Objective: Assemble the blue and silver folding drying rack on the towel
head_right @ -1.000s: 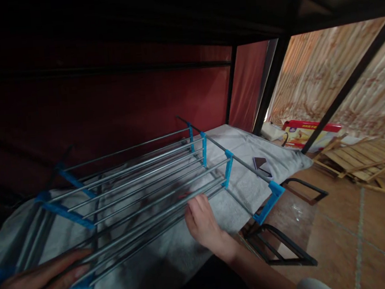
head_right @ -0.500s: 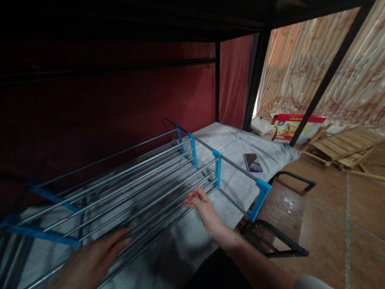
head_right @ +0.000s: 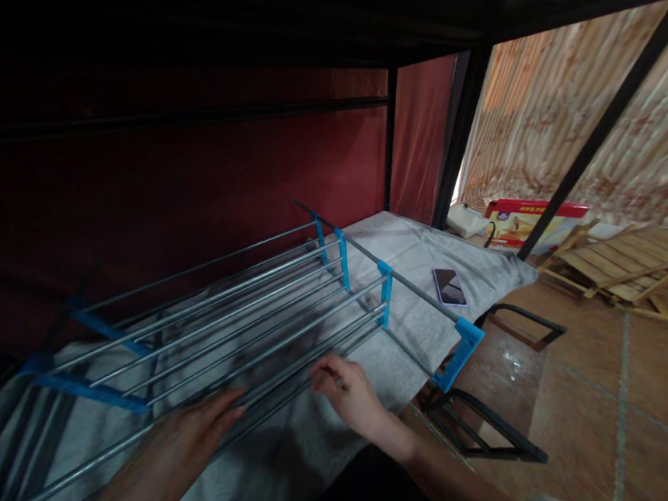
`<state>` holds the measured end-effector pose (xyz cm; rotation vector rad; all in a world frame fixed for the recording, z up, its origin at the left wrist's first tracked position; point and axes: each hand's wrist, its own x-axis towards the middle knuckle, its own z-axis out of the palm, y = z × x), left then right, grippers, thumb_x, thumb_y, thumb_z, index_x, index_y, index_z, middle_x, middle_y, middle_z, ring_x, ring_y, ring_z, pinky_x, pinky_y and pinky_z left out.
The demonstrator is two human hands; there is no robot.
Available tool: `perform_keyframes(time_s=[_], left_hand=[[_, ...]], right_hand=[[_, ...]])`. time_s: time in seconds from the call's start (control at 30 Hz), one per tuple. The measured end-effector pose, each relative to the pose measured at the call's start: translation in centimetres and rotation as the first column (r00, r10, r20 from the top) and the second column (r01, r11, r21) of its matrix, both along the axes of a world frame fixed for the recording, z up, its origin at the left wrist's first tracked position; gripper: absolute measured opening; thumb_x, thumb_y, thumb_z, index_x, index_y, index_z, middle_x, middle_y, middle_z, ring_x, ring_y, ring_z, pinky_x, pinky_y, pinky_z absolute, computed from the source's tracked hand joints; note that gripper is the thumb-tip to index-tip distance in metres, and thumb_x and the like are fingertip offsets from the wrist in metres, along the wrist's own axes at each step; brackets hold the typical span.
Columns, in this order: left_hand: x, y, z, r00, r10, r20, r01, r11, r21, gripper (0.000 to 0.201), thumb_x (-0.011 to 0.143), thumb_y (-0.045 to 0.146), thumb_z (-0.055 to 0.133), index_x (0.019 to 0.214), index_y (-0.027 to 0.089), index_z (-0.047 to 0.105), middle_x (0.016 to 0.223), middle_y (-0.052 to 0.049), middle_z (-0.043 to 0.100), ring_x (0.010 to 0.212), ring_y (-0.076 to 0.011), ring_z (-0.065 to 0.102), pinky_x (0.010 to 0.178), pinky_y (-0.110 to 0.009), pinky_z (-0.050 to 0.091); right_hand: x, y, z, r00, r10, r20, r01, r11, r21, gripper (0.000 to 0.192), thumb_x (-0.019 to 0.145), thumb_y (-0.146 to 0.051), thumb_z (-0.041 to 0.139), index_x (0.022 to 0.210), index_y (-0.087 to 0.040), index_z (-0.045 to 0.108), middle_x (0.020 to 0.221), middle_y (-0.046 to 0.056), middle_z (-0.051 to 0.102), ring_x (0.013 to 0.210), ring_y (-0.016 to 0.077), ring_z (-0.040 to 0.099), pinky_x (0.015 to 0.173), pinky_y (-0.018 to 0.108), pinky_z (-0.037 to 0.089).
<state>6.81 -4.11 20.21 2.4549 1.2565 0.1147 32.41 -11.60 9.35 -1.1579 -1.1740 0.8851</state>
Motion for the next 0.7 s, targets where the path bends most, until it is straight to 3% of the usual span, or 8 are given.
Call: perform_keyframes(time_s=[0.13, 0.27, 0.37, 0.47, 0.6, 0.7], left_hand=[[0.3, -0.8, -0.1, 1.000, -0.004, -0.024, 0.005, 1.000, 0.006, 0.042, 0.099, 0.039, 0.043, 0.117, 0.028, 0.080, 0.116, -0.008, 0.082, 0.104, -0.0295, 0.079, 0.098, -0.040, 0.061], [0.3, -1.5, -0.4, 0.998, 0.007, -0.064, -0.006, 1.000, 0.014, 0.043, 0.101, 0.039, 0.041, 0.119, 0.028, 0.078, 0.117, -0.009, 0.082, 0.101, -0.0303, 0.079, 0.093, -0.041, 0.061], [0.8, -2.1, 0.0, 0.999, 0.004, -0.039, -0.003, 1.000, 0.013, 0.041, 0.101, 0.037, 0.042, 0.118, 0.029, 0.078, 0.117, -0.008, 0.082, 0.100, -0.0292, 0.079, 0.088, -0.038, 0.060], [1.1, -2.6, 0.4, 0.999, 0.011, -0.031, -0.011, 1.000, 0.008, 0.039, 0.101, 0.036, 0.044, 0.115, 0.028, 0.079, 0.114, -0.008, 0.082, 0.099, -0.0291, 0.079, 0.086, -0.037, 0.060], [-0.4, -2.5, -0.6, 0.998, -0.002, -0.056, 0.004, 1.000, 0.026, 0.041, 0.102, 0.038, 0.044, 0.126, 0.030, 0.076, 0.123, -0.007, 0.080, 0.107, -0.0298, 0.078, 0.091, -0.038, 0.060], [-3.2, -2.0, -1.1, 0.994, -0.036, -0.105, 0.041, 0.998, 0.051, 0.046, 0.101, 0.040, 0.048, 0.142, 0.033, 0.068, 0.134, -0.005, 0.076, 0.118, -0.0298, 0.074, 0.101, -0.041, 0.057]], right_hand=[[-1.4, -0.7, -0.2, 0.994, 0.077, 0.083, -0.075, 0.997, -0.026, 0.028, 0.104, -0.045, 0.056, 0.097, -0.023, 0.072, 0.089, 0.003, 0.074, 0.078, 0.0173, 0.066, 0.069, 0.029, 0.051], [-1.3, -1.0, 0.7, 0.930, -0.080, 0.360, -0.005, 0.973, 0.231, 0.022, 0.107, -0.031, 0.049, 0.106, -0.024, 0.070, 0.096, 0.006, 0.073, 0.089, 0.0202, 0.068, 0.080, 0.034, 0.055], [-1.3, -0.6, 1.6, 0.783, -0.240, 0.573, -0.035, 0.904, 0.426, 0.030, 0.104, -0.020, 0.048, 0.129, -0.024, 0.065, 0.121, 0.010, 0.071, 0.113, 0.0247, 0.066, 0.097, 0.044, 0.055], [-1.6, 0.6, 1.6, 0.606, -0.290, 0.741, -0.121, 0.887, 0.446, 0.037, 0.102, -0.017, 0.049, 0.138, -0.022, 0.061, 0.126, 0.011, 0.070, 0.120, 0.0268, 0.062, 0.114, 0.054, 0.044], [-1.5, 2.3, 1.1, 0.400, -0.246, 0.883, -0.210, 0.913, 0.350, 0.031, 0.101, -0.012, 0.053, 0.128, -0.019, 0.067, 0.104, 0.009, 0.072, 0.098, 0.0249, 0.063, 0.100, 0.047, 0.051], [-0.8, 2.7, 1.1, 0.290, -0.199, 0.936, -0.227, 0.936, 0.269, 0.028, 0.100, -0.010, 0.056, 0.122, -0.020, 0.070, 0.103, 0.008, 0.070, 0.096, 0.0246, 0.061, 0.090, 0.042, 0.052]])
